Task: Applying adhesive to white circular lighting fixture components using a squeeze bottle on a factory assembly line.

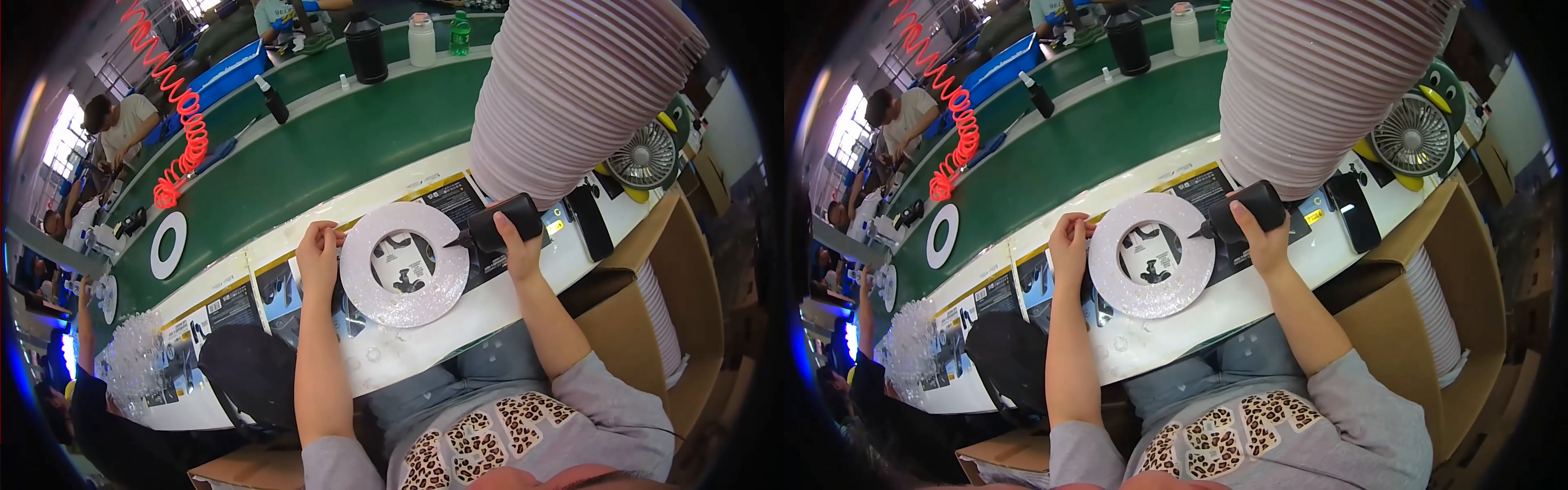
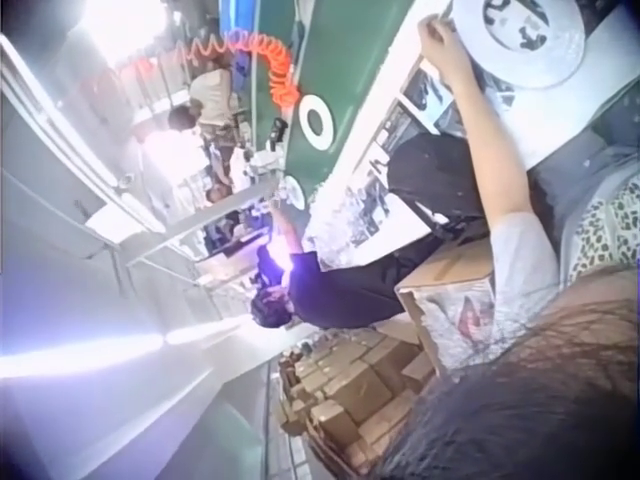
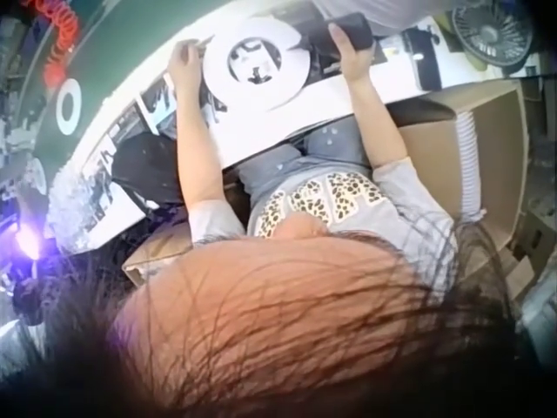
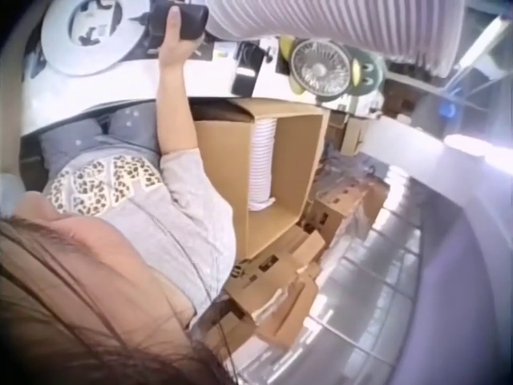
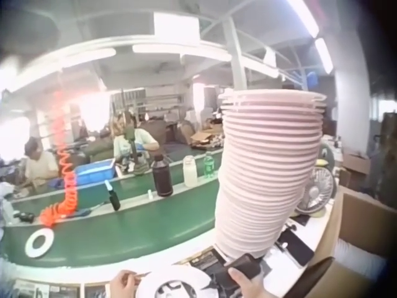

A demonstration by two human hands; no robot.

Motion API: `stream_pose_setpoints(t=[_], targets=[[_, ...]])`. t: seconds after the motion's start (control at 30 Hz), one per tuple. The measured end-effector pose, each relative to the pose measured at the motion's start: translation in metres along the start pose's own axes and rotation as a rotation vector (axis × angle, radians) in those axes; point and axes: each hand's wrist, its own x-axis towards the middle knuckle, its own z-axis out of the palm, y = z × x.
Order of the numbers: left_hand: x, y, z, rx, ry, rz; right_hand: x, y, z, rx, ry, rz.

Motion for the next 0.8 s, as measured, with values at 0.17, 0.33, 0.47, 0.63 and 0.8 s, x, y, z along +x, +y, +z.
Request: stream_pose_setpoints(t=[0.17,0.33,0.47,0.63,0.8], targets=[[-0.0009,0.0019,-0.0005,0.003,-0.001,-0.023,0.0020,0.0016,0.0014,-0.003,0.014,-0.043],[-0.0013,0.0012,-0.0007,-0.002,0.002,-0.031,0.0010,0.0022,0.0014,0.002,0.006,-0.036],[-0.0014,0.0038,-0.0002,0.006,0.000,-0.021,0.0026,0.0032,0.0013,0.003,0.011,-0.062],[-0.0016,0.0019,0.0013,-0.009,0.000,-0.029,0.0027,0.0046,0.0009,0.009,0.002,-0.038],[-0.0010,0.0017,0.0012,-0.012,-0.003,-0.027,0.0023,0.0036,-0.0025,0.018,0.013,-0.012]])
